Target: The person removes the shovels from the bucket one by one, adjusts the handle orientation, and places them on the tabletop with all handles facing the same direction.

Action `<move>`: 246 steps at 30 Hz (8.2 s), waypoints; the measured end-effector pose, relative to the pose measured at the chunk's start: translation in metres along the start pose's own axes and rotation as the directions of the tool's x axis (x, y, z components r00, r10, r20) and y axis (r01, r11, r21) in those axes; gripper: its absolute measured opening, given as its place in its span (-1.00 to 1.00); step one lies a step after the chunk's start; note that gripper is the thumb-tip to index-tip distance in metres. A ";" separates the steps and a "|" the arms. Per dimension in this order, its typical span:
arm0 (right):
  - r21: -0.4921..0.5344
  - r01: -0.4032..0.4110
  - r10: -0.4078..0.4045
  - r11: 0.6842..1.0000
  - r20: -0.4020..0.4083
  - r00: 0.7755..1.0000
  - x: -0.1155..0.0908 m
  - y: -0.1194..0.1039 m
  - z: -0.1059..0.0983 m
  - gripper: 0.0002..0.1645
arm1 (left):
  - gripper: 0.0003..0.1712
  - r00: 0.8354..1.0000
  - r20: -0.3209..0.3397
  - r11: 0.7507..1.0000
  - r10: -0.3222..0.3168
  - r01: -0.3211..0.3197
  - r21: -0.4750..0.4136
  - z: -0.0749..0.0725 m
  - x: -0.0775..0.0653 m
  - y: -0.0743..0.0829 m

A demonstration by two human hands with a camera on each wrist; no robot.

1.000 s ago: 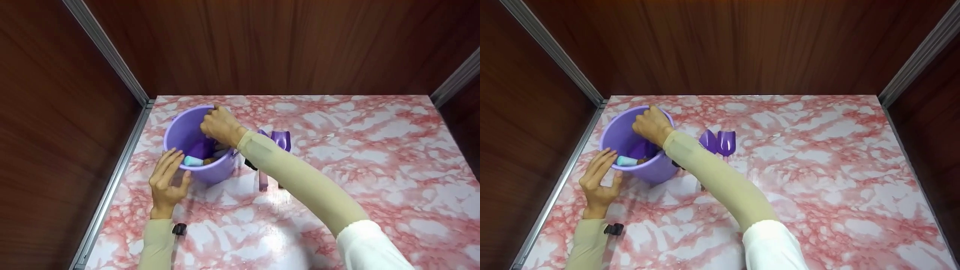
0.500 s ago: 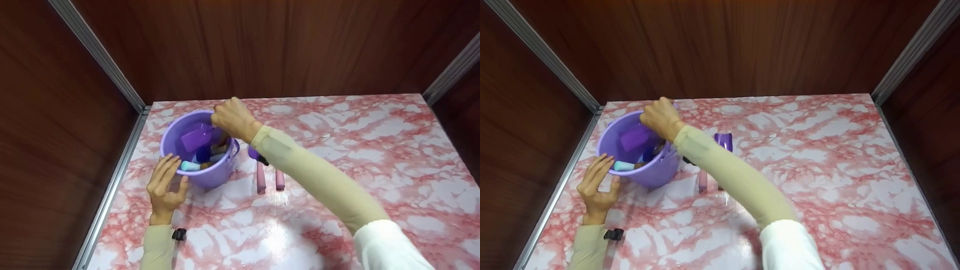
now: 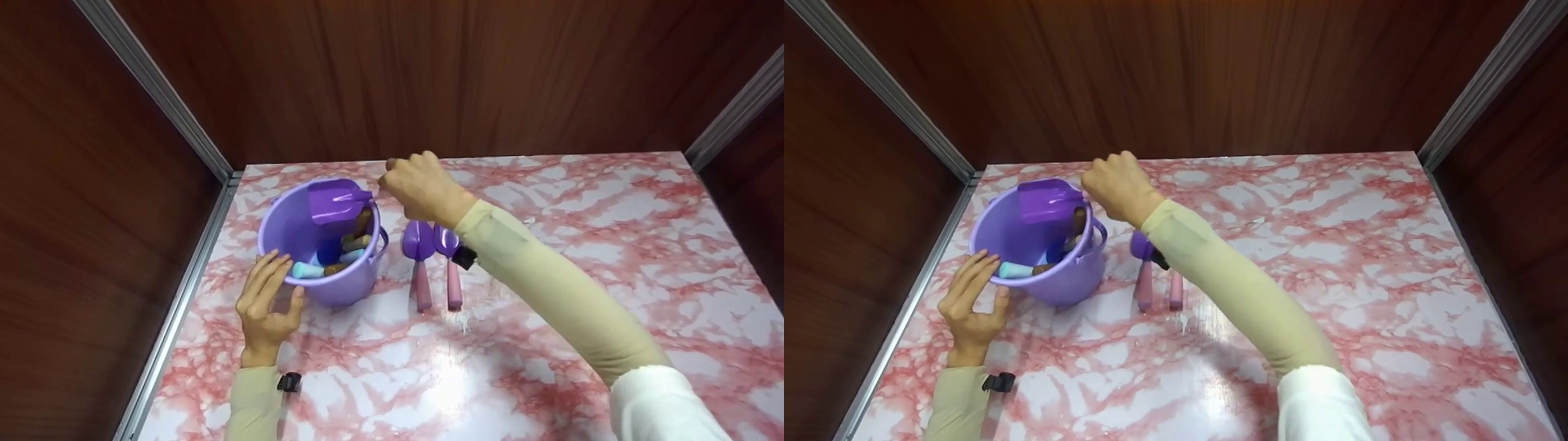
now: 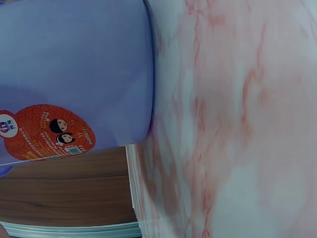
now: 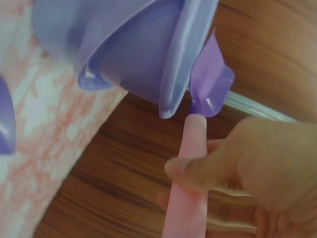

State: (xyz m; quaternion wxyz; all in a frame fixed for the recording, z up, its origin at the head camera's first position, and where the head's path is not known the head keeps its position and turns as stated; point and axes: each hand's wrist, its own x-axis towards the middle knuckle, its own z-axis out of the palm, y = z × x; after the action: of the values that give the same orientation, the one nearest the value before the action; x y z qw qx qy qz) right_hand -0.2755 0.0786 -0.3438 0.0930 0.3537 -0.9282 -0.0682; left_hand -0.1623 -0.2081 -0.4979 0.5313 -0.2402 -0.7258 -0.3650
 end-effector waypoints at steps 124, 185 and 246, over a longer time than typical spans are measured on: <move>0.812 -0.555 0.560 0.178 0.380 0.736 -0.192 0.029 0.180 -0.35 | -0.53 0.999 -0.029 0.999 -0.030 0.030 -0.020 0.003 0.001 0.005; 0.613 0.073 0.114 0.787 -0.261 0.959 0.004 -0.027 0.053 -0.68 | -0.47 0.965 0.144 0.970 0.217 -0.230 0.079 -0.014 0.001 -0.038; 0.004 -0.059 0.053 0.998 0.394 0.918 0.093 -0.135 0.066 -0.65 | -0.47 0.983 0.112 0.987 0.148 -0.155 0.054 -0.010 -0.008 -0.034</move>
State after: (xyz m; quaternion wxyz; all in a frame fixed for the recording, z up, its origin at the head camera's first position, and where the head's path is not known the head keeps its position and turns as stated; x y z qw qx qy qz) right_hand -0.2710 -0.0793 -0.4222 -0.0964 0.3070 -0.9381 -0.1279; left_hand -0.1791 -0.2370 -0.5128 0.5250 -0.2971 -0.7440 -0.2873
